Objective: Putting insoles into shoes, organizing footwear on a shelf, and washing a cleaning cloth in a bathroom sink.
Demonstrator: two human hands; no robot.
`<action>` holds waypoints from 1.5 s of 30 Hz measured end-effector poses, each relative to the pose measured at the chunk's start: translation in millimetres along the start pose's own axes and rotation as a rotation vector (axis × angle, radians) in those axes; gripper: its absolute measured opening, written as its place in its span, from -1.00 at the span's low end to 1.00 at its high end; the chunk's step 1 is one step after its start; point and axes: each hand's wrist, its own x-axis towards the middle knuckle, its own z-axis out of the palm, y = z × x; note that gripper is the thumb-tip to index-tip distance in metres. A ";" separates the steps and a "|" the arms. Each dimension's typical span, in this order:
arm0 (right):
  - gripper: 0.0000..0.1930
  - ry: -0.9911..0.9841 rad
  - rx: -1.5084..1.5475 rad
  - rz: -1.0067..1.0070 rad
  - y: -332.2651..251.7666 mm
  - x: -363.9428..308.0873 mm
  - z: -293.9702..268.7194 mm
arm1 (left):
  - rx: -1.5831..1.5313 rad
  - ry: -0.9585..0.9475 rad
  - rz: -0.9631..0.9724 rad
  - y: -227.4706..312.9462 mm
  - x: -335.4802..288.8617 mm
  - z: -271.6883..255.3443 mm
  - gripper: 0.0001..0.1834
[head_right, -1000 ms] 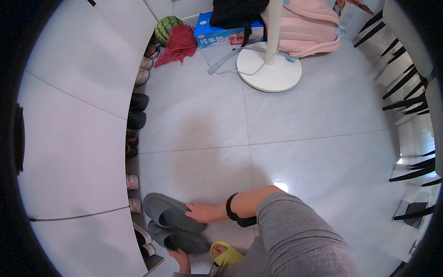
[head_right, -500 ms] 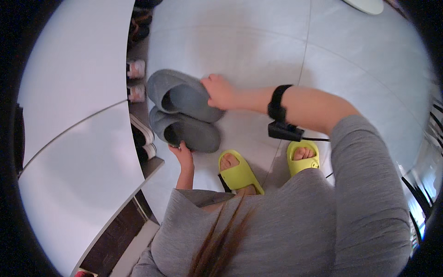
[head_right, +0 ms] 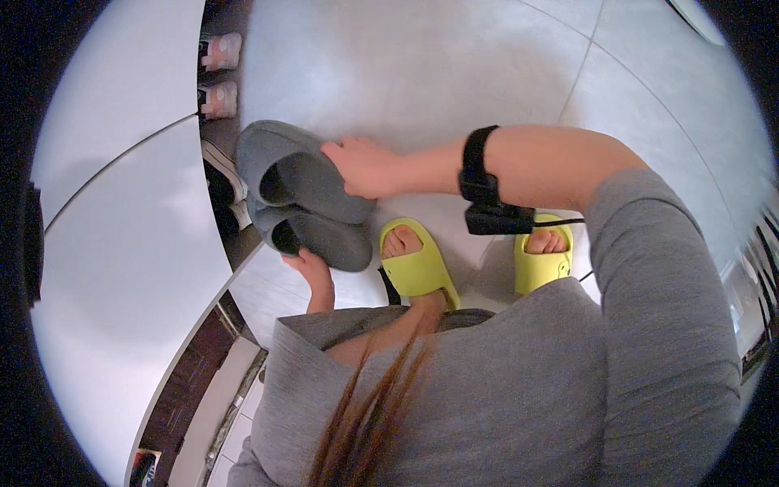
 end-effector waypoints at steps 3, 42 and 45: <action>-0.34 0.111 -0.084 -0.013 2.5 10.5 -2.9 | -0.034 0.001 0.008 0.8 -7.3 23.5 -0.48; -0.55 0.330 0.129 -0.209 -5.0 5.3 -49.2 | -0.118 0.069 -0.014 75.5 -4.1 7.5 -0.32; -0.56 0.347 0.010 -0.285 -15.5 14.0 -56.9 | -0.206 0.009 0.015 75.1 1.3 7.6 -0.30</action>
